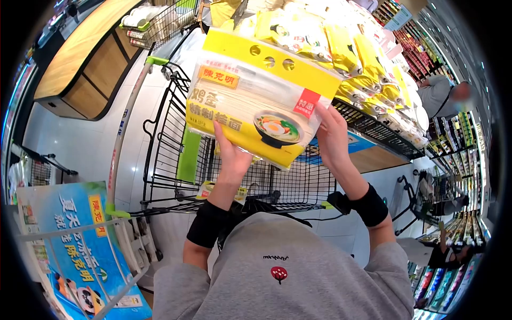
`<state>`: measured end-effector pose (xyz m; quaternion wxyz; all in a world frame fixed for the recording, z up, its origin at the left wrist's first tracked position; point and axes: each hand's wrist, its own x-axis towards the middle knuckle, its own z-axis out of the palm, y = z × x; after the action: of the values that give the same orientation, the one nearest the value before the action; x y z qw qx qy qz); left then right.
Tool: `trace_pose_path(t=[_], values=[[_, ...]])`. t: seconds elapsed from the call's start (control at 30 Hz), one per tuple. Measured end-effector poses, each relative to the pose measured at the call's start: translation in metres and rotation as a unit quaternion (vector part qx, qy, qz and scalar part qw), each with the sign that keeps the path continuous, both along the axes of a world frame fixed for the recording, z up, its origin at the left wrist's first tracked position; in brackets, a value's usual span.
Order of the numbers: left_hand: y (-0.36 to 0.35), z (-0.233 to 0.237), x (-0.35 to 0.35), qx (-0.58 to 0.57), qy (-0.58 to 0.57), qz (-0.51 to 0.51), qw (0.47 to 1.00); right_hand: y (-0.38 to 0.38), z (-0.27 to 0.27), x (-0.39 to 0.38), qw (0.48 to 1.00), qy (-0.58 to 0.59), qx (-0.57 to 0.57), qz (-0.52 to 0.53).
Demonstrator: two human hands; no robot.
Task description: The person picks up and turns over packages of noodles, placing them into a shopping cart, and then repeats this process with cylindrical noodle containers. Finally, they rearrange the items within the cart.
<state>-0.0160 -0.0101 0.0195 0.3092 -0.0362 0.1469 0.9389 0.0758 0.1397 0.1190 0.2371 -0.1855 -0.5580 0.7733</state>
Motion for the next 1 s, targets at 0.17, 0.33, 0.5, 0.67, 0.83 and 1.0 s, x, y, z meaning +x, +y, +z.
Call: trace_pose_path(t=[0.17, 0.33, 0.5, 0.67, 0.83, 1.0], values=[[-0.001, -0.010, 0.006, 0.004, 0.007, -0.028, 1.000, 0.000, -0.003, -0.009, 0.998, -0.008, -0.005, -0.059], [-0.010, -0.028, 0.002, 0.016, 0.050, -0.068, 0.996, -0.002, 0.010, -0.015, 0.997, 0.049, 0.021, -0.051], [-0.043, -0.066, -0.026, 0.074, 0.048, -0.057, 0.994, -0.011, 0.030, -0.013, 0.994, 0.026, 0.098, -0.040], [-0.053, -0.052, -0.056, -0.153, 0.162, -0.017, 0.975, -0.011, 0.024, -0.013, 0.986, -0.016, 0.168, 0.001], [-0.033, -0.036, -0.066, -0.195, 0.180, -0.019, 0.964, 0.000, 0.008, -0.011, 0.981, -0.049, 0.188, 0.003], [-0.024, 0.002, -0.059, -0.208, 0.234, 0.082, 0.946, 0.025, 0.006, 0.009, 0.980, -0.042, 0.190, -0.044]])
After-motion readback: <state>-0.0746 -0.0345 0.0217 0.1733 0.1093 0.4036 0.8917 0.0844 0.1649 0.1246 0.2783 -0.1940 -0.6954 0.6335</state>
